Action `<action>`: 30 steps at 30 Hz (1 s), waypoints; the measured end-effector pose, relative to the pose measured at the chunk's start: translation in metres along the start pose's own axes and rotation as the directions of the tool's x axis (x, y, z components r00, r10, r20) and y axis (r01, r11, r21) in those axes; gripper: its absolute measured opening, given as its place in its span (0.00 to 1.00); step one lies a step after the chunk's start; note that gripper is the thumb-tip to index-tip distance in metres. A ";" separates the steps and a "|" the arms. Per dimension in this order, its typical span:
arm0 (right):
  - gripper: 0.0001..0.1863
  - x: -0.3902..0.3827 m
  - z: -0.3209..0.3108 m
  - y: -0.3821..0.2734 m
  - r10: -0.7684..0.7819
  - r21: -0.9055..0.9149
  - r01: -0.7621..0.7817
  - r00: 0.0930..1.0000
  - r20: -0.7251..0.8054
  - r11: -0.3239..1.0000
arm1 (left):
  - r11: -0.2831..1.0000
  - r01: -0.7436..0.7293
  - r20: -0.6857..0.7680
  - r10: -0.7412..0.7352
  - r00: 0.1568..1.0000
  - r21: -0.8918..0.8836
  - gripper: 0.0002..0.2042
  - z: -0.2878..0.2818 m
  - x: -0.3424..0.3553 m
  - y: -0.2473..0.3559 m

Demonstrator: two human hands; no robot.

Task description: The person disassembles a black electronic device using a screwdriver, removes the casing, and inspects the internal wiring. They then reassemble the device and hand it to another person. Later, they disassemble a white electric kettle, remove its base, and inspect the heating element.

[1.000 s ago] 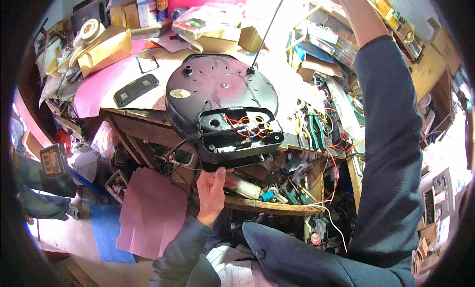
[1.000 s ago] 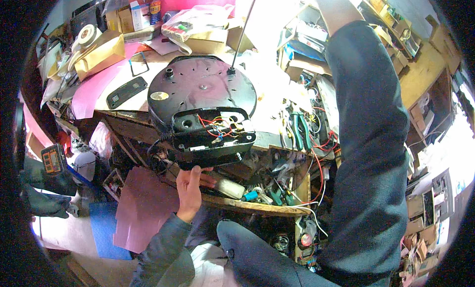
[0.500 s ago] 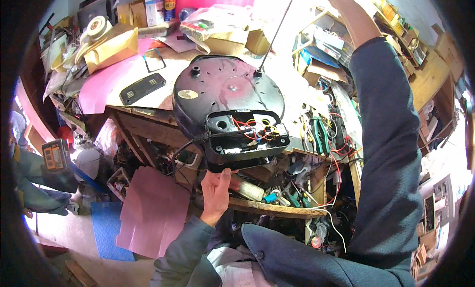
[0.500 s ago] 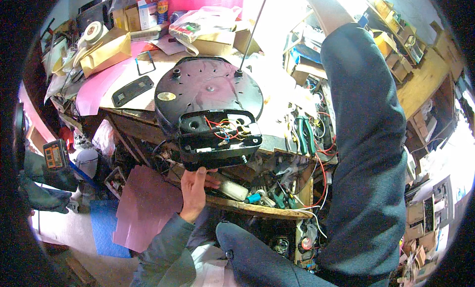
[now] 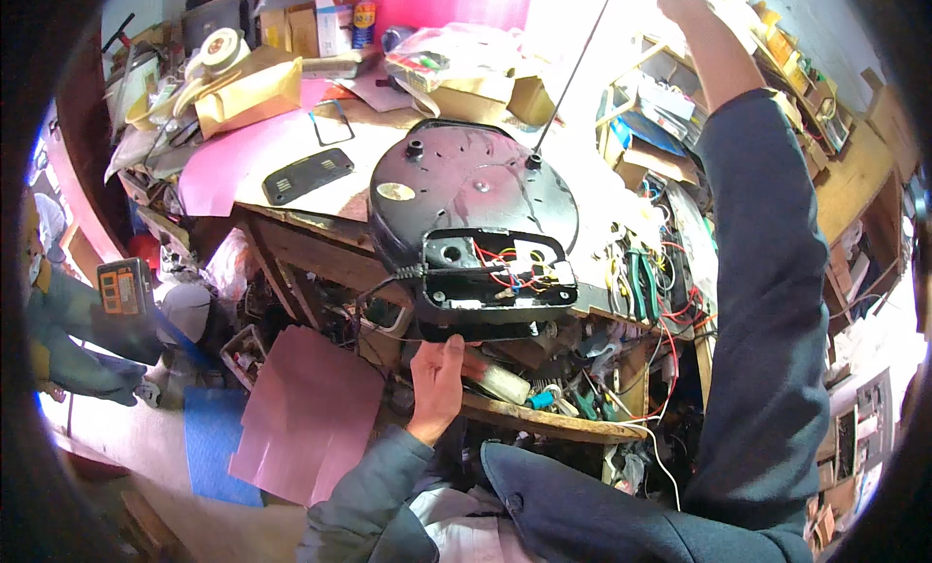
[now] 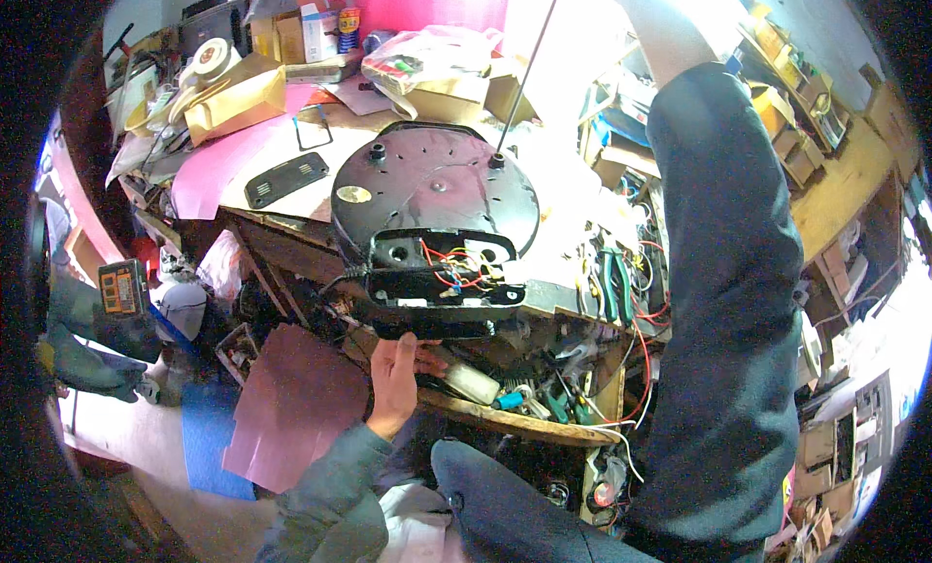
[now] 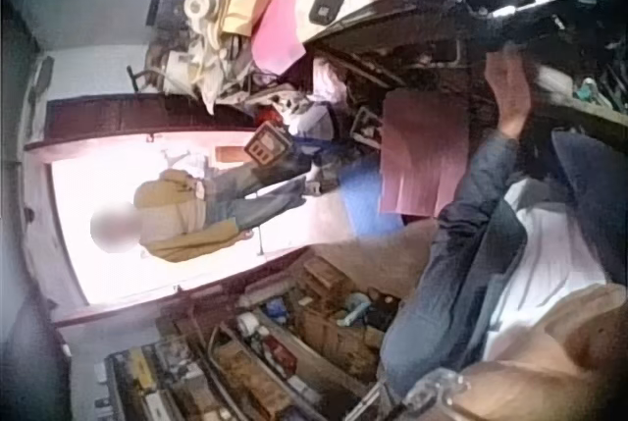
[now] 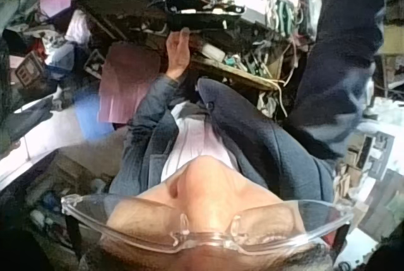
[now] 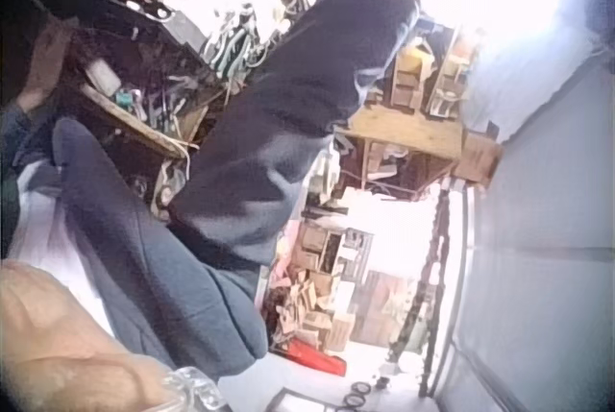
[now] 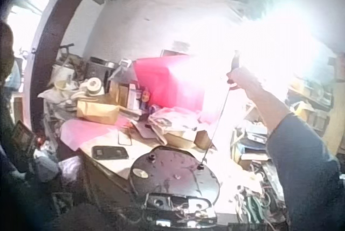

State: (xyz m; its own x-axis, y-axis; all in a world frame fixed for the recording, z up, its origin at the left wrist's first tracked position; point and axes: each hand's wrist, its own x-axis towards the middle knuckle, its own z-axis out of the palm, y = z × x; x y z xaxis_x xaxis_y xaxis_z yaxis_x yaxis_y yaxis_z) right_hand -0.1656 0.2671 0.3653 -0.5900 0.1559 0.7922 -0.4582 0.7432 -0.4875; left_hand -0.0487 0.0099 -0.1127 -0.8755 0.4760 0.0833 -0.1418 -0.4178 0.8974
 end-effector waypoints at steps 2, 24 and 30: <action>0.39 0.000 0.009 -0.013 -0.076 0.123 0.075 0.997 0.005 0.990 | 0.998 -0.013 -0.028 0.011 1.000 -0.054 0.16 0.003 0.000 0.004; 0.39 -0.017 0.131 -0.041 -0.035 0.161 0.018 0.994 0.102 0.987 | 1.000 -0.009 -0.035 0.010 0.999 0.025 0.16 -0.005 -0.002 -0.004; 0.39 -0.001 0.116 -0.040 -0.006 0.126 -0.031 0.959 0.284 0.992 | 0.998 -0.062 -0.036 0.062 0.997 0.000 0.23 0.002 -0.001 -0.002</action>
State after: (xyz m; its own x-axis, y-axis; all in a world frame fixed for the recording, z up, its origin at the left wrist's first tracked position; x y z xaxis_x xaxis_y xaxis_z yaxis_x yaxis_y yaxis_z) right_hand -0.2235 0.1617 0.3421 -0.7514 -0.0398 0.6587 -0.5199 0.6504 -0.5538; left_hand -0.0465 0.0121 -0.1138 -0.8988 0.4209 0.1227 -0.0877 -0.4467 0.8904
